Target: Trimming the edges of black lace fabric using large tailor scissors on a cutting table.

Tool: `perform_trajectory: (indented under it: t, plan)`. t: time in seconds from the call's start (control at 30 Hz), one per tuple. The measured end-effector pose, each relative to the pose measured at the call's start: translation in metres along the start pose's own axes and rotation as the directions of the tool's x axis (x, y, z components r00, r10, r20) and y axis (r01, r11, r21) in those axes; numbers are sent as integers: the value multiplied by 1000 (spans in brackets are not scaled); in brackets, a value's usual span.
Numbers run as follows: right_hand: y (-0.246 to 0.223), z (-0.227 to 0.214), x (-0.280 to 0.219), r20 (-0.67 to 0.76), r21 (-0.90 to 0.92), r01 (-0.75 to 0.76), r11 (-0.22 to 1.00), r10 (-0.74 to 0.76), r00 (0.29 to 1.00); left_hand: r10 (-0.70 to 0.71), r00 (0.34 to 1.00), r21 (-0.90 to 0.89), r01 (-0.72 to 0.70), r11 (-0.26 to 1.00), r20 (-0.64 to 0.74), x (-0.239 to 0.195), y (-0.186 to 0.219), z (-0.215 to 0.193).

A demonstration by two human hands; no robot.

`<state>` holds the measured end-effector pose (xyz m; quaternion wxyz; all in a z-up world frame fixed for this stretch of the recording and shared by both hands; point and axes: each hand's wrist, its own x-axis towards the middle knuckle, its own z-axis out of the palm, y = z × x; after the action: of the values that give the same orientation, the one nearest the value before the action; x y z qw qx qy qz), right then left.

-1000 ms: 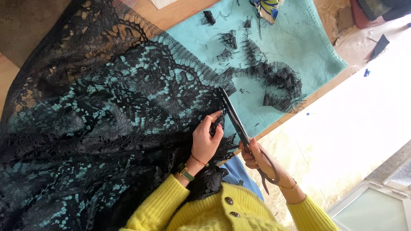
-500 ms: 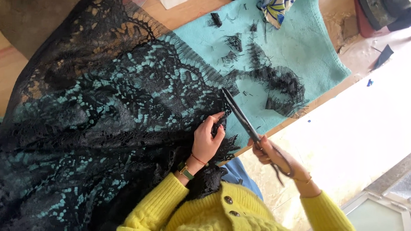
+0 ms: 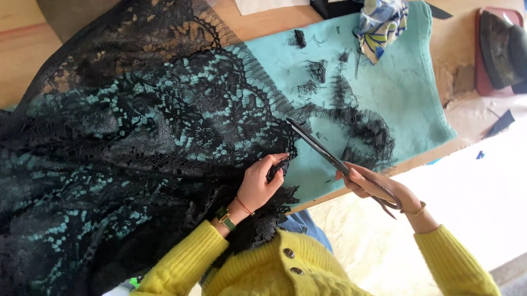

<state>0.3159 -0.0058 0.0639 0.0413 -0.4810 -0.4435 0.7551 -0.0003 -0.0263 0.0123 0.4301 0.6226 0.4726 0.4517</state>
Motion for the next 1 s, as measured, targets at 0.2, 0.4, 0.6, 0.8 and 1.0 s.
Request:
perform_trajectory:
  t: [0.2,0.4,0.6,0.8,1.0]
  plan:
    - [-14,-22,-5,-74,-142,-114,983,104,992,2,1000,14,-2,1000,-14,2,4,1]
    - [-35,-35,-6,-9,-263,-90,961,91,996,5,1000,18,-6,1000,2,0,-1,3]
    - [-65,-35,-7,87,-349,-23,937,57,995,-13,1000,14,13,1000,8,-1,-2,4]
    - [-65,-37,-9,107,-417,45,908,0,994,-11,1000,16,11,1000,20,-2,-3,3]
    - [-68,-42,-7,165,-303,18,953,34,986,-22,1000,11,22,1000,22,-2,-6,4]
